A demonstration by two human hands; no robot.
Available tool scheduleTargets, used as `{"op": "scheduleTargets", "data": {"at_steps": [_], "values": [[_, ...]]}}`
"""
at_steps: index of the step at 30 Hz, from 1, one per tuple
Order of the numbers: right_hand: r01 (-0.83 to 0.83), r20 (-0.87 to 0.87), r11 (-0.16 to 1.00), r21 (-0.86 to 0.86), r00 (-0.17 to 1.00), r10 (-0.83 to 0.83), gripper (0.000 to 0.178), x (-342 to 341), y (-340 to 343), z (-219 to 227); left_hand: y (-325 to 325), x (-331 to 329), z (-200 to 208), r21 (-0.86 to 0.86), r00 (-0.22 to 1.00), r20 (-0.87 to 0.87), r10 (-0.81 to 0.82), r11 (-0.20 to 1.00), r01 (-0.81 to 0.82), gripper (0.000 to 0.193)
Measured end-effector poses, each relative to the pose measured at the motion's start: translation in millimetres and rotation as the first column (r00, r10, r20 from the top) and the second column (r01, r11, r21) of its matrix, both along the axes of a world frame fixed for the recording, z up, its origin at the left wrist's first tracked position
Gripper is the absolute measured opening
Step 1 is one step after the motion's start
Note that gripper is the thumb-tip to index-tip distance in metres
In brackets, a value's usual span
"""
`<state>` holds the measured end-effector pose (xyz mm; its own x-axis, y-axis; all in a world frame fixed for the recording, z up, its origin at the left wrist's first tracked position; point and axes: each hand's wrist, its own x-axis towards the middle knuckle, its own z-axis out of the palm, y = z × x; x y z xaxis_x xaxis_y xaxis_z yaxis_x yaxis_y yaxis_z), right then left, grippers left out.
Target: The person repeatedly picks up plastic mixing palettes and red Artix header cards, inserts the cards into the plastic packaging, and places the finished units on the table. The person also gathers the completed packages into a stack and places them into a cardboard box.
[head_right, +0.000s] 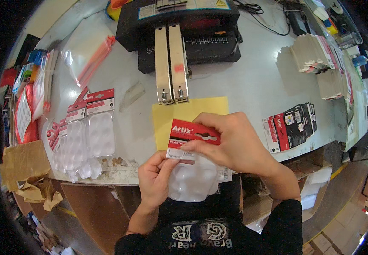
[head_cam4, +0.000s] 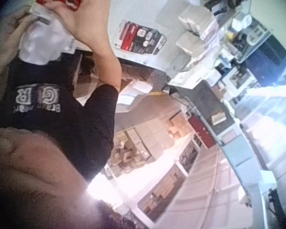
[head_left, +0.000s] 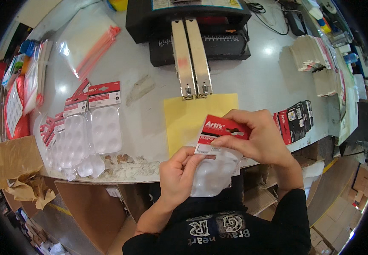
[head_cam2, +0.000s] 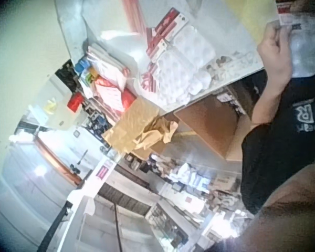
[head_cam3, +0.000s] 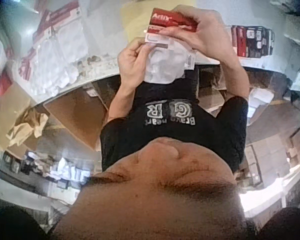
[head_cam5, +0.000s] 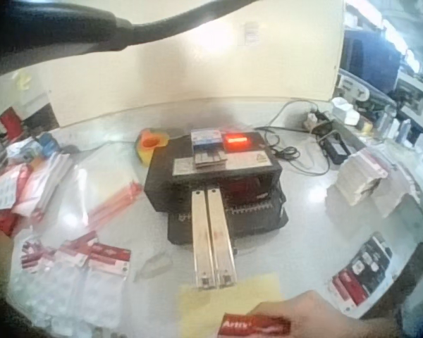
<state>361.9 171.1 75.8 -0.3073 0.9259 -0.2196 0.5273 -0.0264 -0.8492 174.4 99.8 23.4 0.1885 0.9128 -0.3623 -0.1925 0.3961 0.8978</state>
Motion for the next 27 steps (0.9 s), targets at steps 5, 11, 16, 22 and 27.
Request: {"op": "scheduleTargets", "data": {"at_steps": [5,11,16,22,27], "values": [[-0.018,-0.016,0.997,-0.078,1.000,0.017,0.027,0,-2,-9,2,-3,-4,0.029,0.997,-0.071,0.016,0.999,-0.014,0.015],[-0.143,0.005,0.986,0.086,0.990,0.143,0.030,2,0,-13,-3,-2,-3,0.082,0.978,-0.199,0.055,0.996,-0.039,0.016],[0.057,-0.080,0.998,0.014,0.995,-0.055,0.026,14,-6,-20,0,-6,-6,0.220,0.924,-0.271,0.270,0.952,-0.213,0.019],[0.063,-0.303,0.897,-0.437,0.929,-0.213,0.017,26,-27,-38,1,-8,-19,0.189,0.918,-0.253,0.305,0.946,-0.262,0.024],[0.080,-0.348,0.917,-0.391,0.909,-0.228,0.016,27,-31,-48,0,-6,-25,0.186,0.913,-0.286,0.292,0.951,-0.246,0.026]]}}
